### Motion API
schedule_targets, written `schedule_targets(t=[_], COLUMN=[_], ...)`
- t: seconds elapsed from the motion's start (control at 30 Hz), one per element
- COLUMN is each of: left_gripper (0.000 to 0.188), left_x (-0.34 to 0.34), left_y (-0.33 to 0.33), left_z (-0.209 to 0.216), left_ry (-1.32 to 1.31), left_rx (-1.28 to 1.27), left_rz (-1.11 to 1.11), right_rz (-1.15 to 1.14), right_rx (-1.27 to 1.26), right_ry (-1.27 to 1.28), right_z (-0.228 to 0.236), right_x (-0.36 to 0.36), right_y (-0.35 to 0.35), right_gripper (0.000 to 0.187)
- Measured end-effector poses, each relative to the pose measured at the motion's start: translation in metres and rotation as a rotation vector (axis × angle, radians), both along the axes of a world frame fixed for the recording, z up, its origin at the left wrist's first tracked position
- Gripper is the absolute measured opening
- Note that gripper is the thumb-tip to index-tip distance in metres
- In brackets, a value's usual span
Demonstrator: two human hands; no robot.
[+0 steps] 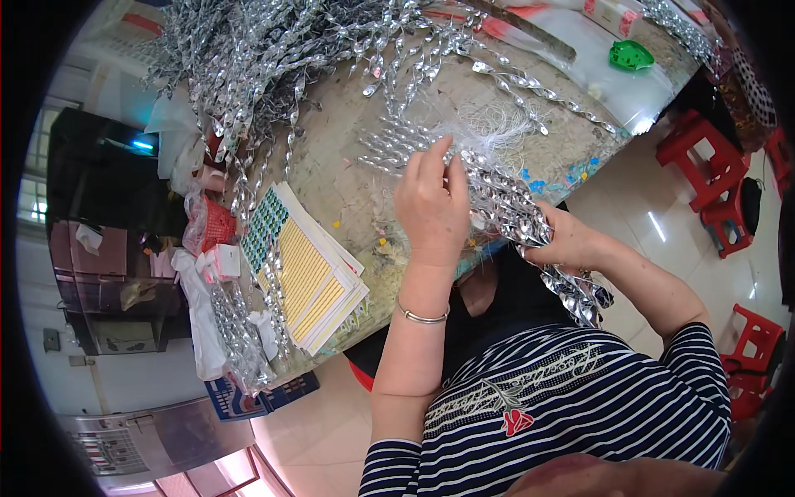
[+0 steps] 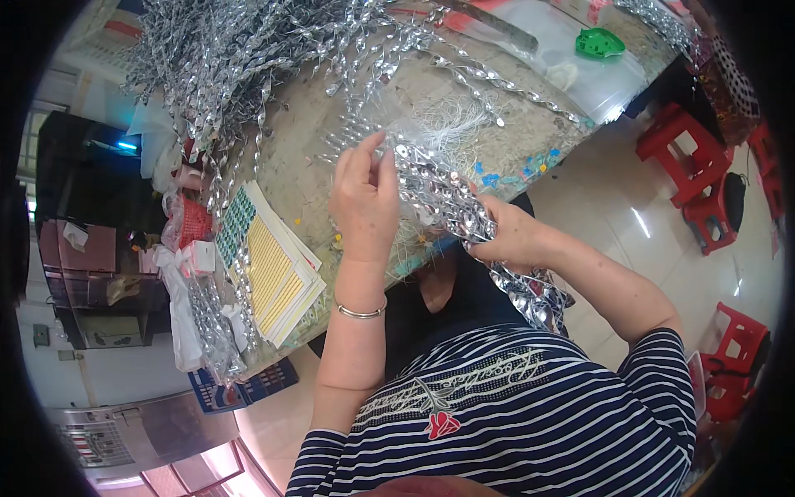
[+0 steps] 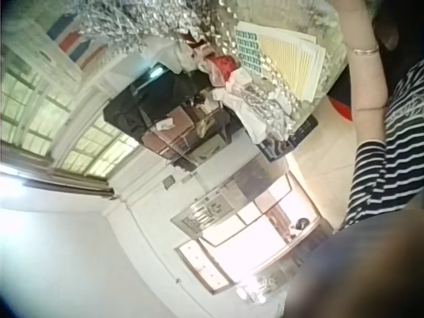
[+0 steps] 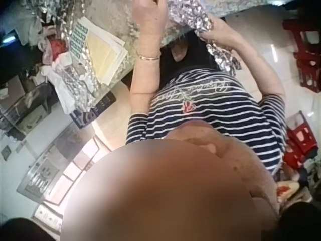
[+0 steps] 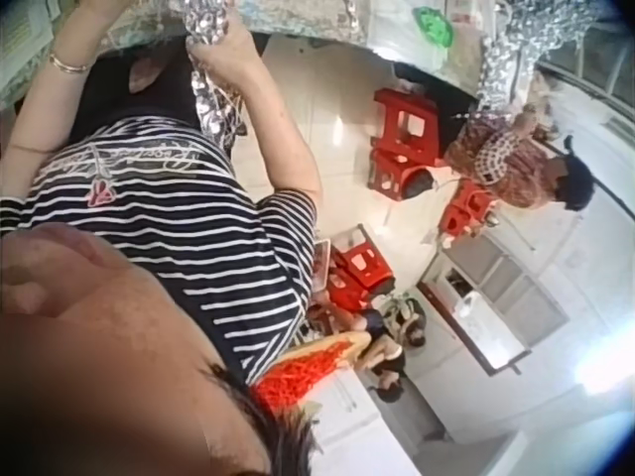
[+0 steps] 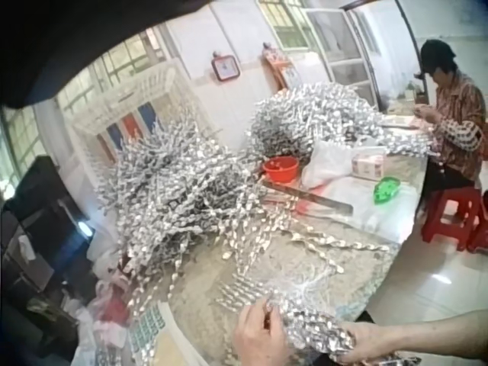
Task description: Packing silver tinsel decorations into plastic bags and sealing them with adhesive labels.
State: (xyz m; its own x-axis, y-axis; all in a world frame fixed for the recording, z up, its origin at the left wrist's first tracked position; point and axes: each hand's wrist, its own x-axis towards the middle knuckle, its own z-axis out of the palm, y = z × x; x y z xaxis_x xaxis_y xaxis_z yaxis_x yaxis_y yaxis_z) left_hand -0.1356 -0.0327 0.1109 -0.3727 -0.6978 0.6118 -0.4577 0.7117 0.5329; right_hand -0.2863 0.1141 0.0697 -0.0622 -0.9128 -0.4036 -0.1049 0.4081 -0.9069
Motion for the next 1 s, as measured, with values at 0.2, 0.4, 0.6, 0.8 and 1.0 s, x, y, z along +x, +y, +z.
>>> schedule_targets(t=[0.2, 0.4, 0.6, 0.8, 1.0], left_gripper=[0.025, 0.018, 0.014, 0.013, 0.013], left_x=[0.007, 0.005, -0.002, -0.008, -0.017], left_y=[-0.005, -0.009, -0.004, 0.004, 0.010], left_z=[0.007, 0.000, -0.001, 0.001, 0.003], left_ry=[-0.146, -0.075, -0.010, 0.009, 0.008], left_rx=[-0.003, -0.011, -0.121, -0.195, -0.135], left_rz=[-0.036, -0.069, -0.092, -0.111, -0.147], right_rz=[0.065, 0.067, 0.033, -0.005, 0.017], right_rx=[-0.057, -0.007, 0.034, 0.013, 0.031], right_ry=[0.068, 0.105, -0.037, -0.122, -0.150], right_z=[-0.007, 0.001, 0.002, 0.008, -0.013], right_x=[0.001, 0.005, 0.002, 0.003, 0.008], right_y=[0.015, 0.018, 0.002, -0.028, -0.038], right_gripper=[0.053, 0.058, 0.058, 0.068, 0.066])
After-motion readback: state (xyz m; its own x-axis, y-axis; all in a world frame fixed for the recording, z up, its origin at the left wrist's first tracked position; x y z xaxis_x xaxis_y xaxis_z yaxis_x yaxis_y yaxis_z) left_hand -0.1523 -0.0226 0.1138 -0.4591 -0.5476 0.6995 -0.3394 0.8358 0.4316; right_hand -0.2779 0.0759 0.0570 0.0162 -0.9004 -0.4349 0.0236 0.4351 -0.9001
